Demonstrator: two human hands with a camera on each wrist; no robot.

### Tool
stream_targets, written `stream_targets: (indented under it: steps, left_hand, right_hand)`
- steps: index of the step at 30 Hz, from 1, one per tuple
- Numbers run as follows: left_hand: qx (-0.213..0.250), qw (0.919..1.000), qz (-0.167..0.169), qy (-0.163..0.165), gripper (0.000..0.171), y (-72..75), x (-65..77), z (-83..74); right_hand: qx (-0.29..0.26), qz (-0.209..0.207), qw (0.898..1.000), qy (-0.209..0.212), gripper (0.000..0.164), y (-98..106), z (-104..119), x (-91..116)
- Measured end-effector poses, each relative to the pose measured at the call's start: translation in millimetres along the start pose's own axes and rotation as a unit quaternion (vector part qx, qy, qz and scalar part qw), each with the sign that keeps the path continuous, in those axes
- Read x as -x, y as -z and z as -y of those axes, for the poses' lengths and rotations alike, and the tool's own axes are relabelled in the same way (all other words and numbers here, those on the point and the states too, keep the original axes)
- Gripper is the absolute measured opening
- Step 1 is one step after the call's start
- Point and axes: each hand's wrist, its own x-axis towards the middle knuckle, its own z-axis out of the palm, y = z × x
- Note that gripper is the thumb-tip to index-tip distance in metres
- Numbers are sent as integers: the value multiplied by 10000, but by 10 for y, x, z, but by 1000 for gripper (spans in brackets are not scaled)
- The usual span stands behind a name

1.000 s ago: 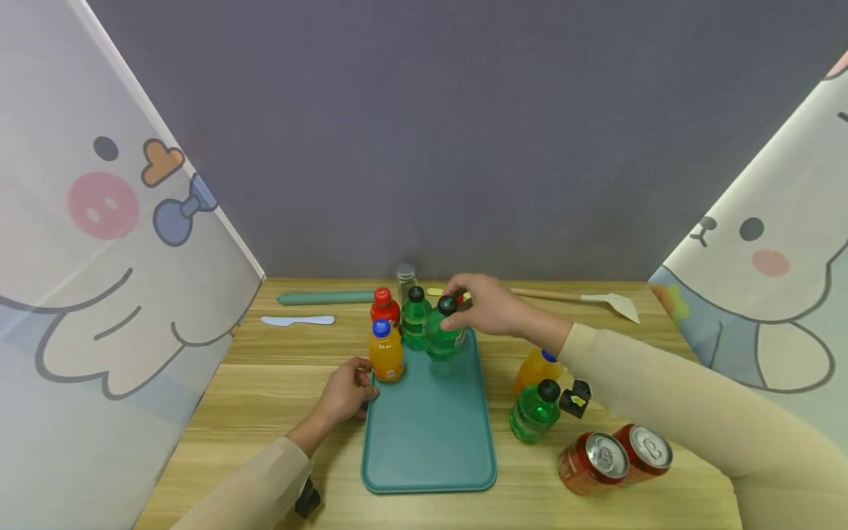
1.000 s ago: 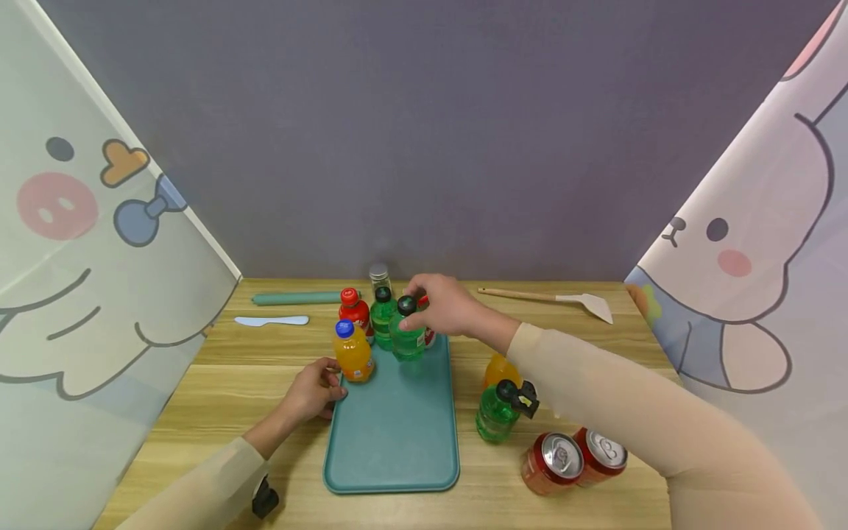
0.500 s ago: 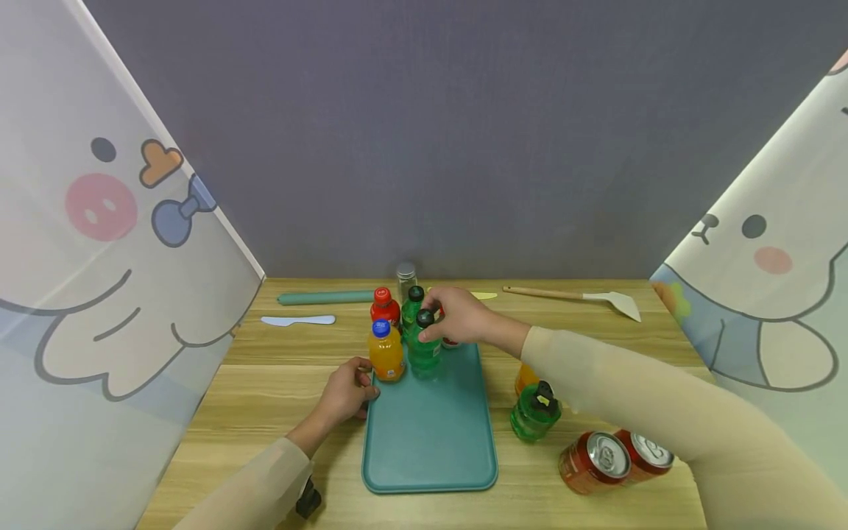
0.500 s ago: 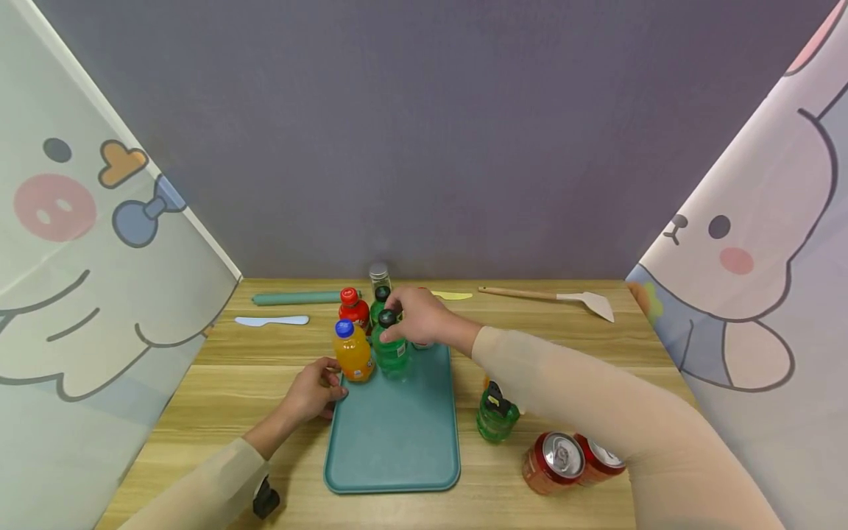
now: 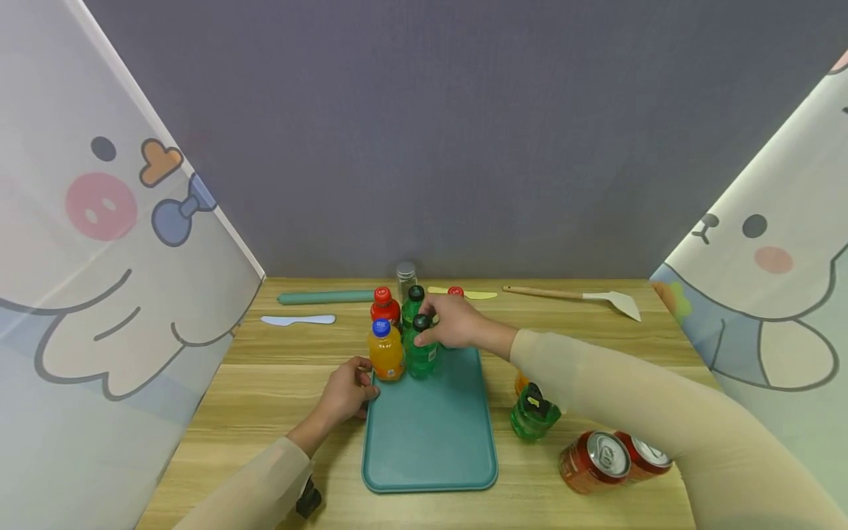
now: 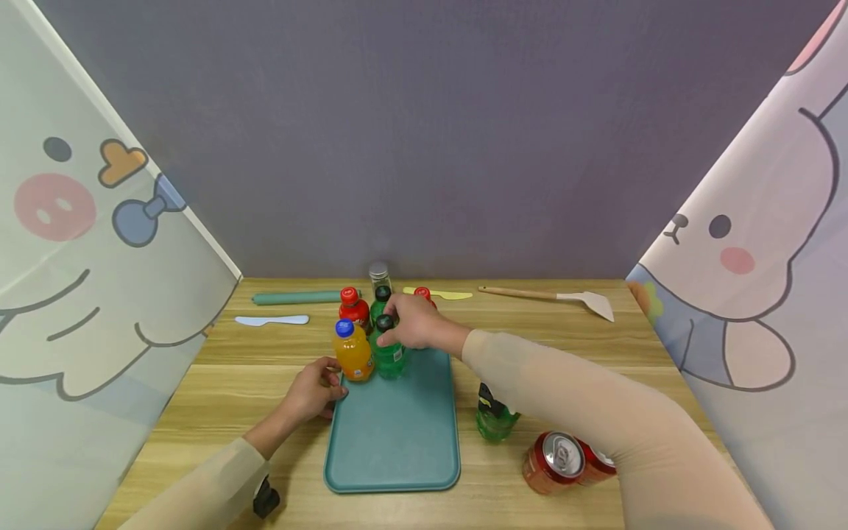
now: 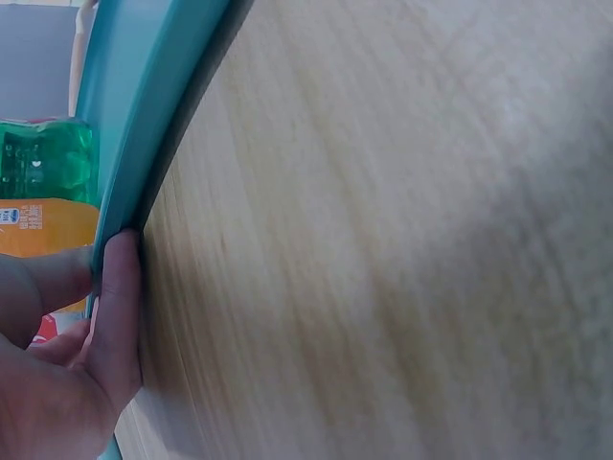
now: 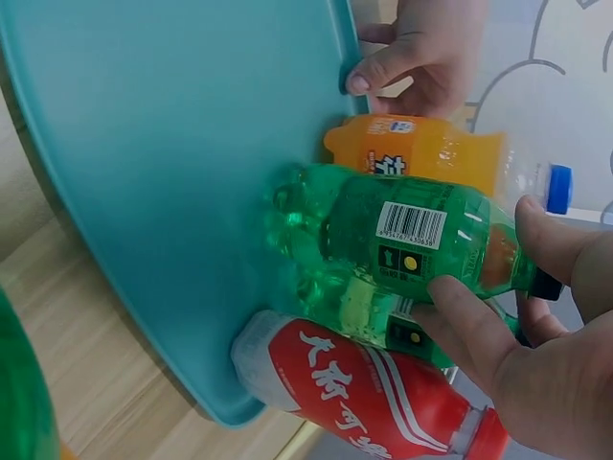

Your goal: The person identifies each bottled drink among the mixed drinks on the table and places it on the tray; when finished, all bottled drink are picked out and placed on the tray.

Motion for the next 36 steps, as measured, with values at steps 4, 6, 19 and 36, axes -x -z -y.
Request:
stream_targets:
  steps: [4, 6, 19, 36]
  left_hand:
    - [-5, 10000, 9, 14, 47, 8, -2, -5]
    - [-13, 10000, 10, 16, 47, 10, -5, -6]
    - [-29, 10000, 16, 27, 48, 14, -16, -7]
    - [63, 10000, 34, 63, 48, 24, -7, 2]
  right_hand:
    - [-32, 43, 10000, -14, 40, -30, -12, -15]
    - [-21, 39, 10000, -22, 39, -41, -17, -20]
    - [-310, 188, 9993, -29, 45, -54, -43, 22]
    - [-838, 956, 9911, 395, 67, 298, -47, 366]
